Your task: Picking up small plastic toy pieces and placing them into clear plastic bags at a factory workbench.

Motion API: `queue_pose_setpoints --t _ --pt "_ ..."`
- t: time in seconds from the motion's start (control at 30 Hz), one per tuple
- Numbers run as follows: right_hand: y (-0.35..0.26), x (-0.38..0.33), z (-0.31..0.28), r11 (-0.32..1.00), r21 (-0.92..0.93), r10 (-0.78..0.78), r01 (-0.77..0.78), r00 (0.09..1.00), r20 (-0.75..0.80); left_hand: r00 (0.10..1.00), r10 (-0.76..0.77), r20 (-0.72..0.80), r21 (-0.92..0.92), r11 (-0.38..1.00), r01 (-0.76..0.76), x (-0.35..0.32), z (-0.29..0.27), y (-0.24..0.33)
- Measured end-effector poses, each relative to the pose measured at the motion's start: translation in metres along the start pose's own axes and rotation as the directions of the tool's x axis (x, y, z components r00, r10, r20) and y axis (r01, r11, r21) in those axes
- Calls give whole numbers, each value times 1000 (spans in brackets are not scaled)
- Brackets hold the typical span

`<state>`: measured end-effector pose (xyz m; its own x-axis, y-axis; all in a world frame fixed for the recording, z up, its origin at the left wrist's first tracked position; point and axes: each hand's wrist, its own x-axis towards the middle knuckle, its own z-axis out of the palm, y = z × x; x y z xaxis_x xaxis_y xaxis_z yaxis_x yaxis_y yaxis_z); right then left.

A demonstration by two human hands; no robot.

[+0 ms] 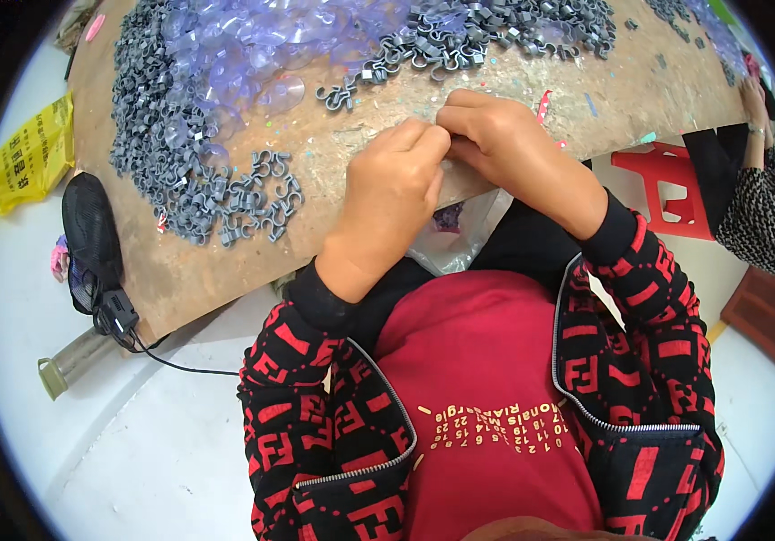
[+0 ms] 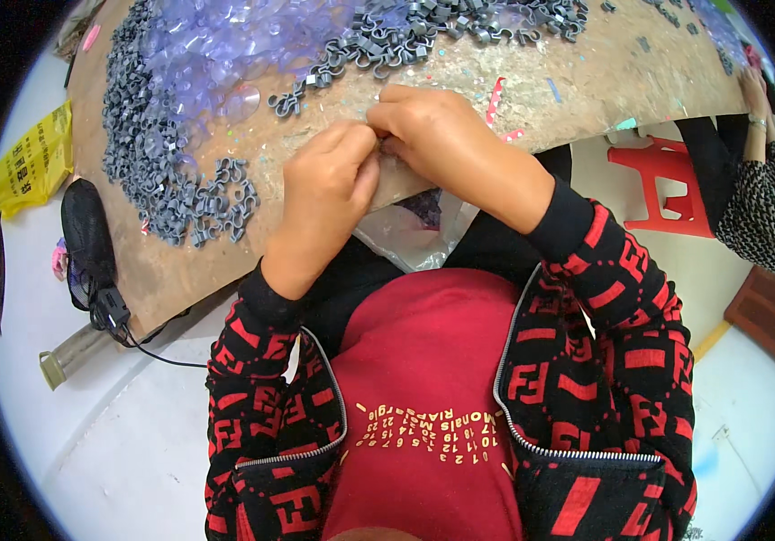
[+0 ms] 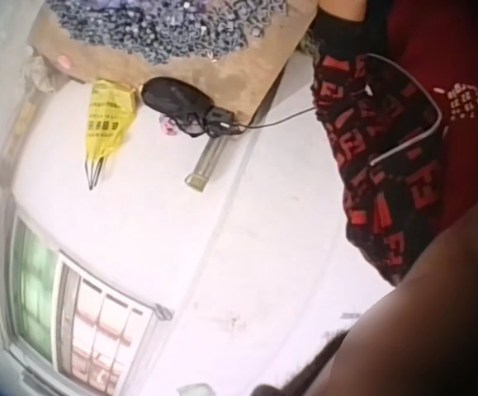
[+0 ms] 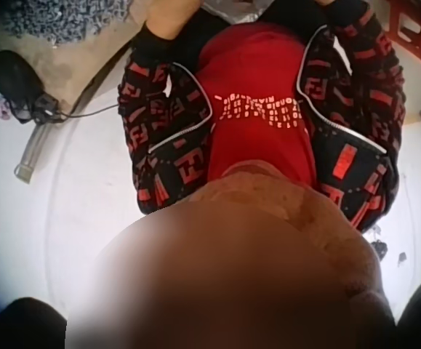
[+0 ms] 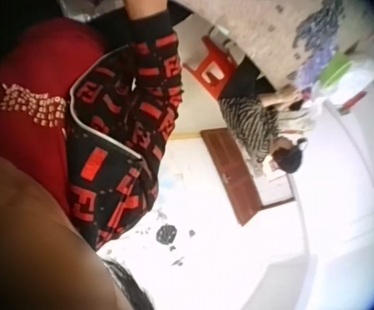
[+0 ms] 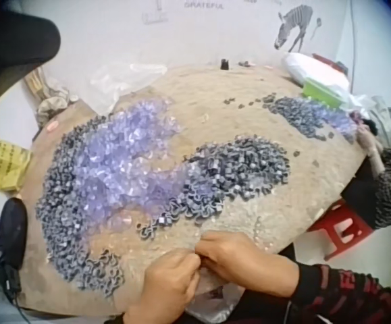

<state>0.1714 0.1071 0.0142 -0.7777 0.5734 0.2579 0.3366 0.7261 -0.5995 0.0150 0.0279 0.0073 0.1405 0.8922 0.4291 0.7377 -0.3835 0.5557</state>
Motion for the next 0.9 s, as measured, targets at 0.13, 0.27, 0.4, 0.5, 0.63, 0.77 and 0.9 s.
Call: queue_pose_setpoints --t 0.13,0.27,0.4,0.5,0.63,0.77,0.9 --pt "1 -1 2 1000 -9 -6 6 998 -64 1000 -18 13 13 1000 18 4 0 2" --pt "8 -8 -1 995 101 8 -1 998 -70 956 -289 50 -318 903 290 -5 0 -13" --pt "14 -26 -7 724 601 369 -338 926 76 806 -535 255 -628 542 559 -19 -17 -1" --pt "12 -27 -5 743 605 336 -286 941 32 858 -437 270 -661 564 495 -36 -29 29" --pt "5 -28 -5 681 615 430 -397 897 103 979 -142 144 -358 915 186 -64 -7 44" --pt "12 -35 -1 671 644 426 -367 902 70 973 -172 153 -292 933 211 -64 -12 54" --pt "16 -36 3 690 637 414 -344 909 42 967 -178 -180 87 977 196 -36 -47 4"
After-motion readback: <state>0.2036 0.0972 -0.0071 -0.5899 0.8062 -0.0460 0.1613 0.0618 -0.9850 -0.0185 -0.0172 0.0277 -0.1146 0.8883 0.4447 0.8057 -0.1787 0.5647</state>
